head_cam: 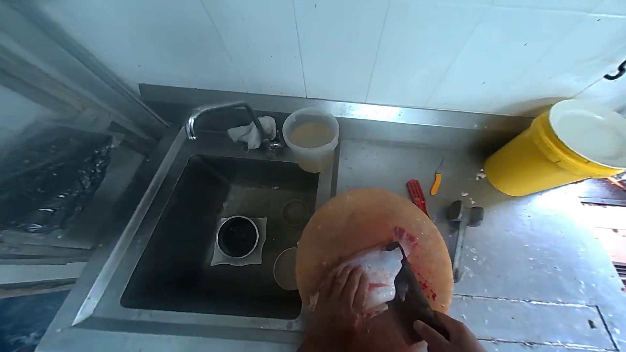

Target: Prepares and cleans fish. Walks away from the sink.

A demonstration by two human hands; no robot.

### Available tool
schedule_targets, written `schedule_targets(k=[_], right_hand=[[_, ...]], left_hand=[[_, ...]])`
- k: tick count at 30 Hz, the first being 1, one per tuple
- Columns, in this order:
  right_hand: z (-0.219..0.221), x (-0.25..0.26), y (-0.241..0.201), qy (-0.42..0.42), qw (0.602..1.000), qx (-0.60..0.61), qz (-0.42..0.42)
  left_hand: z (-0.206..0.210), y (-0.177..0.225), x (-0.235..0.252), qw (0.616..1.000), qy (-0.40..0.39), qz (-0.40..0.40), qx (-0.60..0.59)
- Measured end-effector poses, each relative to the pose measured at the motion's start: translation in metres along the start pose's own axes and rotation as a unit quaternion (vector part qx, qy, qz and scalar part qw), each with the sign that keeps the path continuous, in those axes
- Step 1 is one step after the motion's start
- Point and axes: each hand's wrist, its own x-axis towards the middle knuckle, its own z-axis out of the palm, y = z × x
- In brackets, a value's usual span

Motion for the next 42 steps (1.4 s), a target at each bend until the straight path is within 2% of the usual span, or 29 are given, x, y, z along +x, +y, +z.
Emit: schedule_targets(k=[9, 15, 24, 27, 33, 37, 42], right_hand=[[-0.015, 0.025, -0.024, -0.031, 0.999, -0.02, 0.028], [-0.035, 0.021, -0.015, -0.091, 0.996, -0.012, 0.021], [-0.002, 0.038, -0.012, -0.027, 0.996, 0.078, -0.015], [-0.003, 0.03, -0.001, -0.027, 0.997, 0.072, -0.022], [-0.022, 0.019, 0.008, -0.02, 1.0, 0.015, -0.015], [-0.035, 0.032, -0.002, -0.032, 0.999, -0.002, -0.003], [-0.068, 0.035, -0.005, -0.094, 0.994, -0.049, 0.042]], left_hand=[[-0.001, 0.0, 0.0, 1.0, -0.001, 0.008, 0.022], [0.002, -0.002, -0.002, 1.0, 0.007, 0.01, 0.011], [0.001, -0.003, 0.007, 1.0, -0.02, -0.008, 0.006], [-0.003, -0.003, 0.011, 0.999, -0.045, -0.011, 0.007], [-0.003, -0.004, 0.018, 0.996, -0.086, -0.011, -0.022], [0.001, -0.01, 0.013, 0.997, -0.057, 0.009, -0.051], [0.003, -0.015, 0.007, 0.997, -0.037, 0.037, -0.06]])
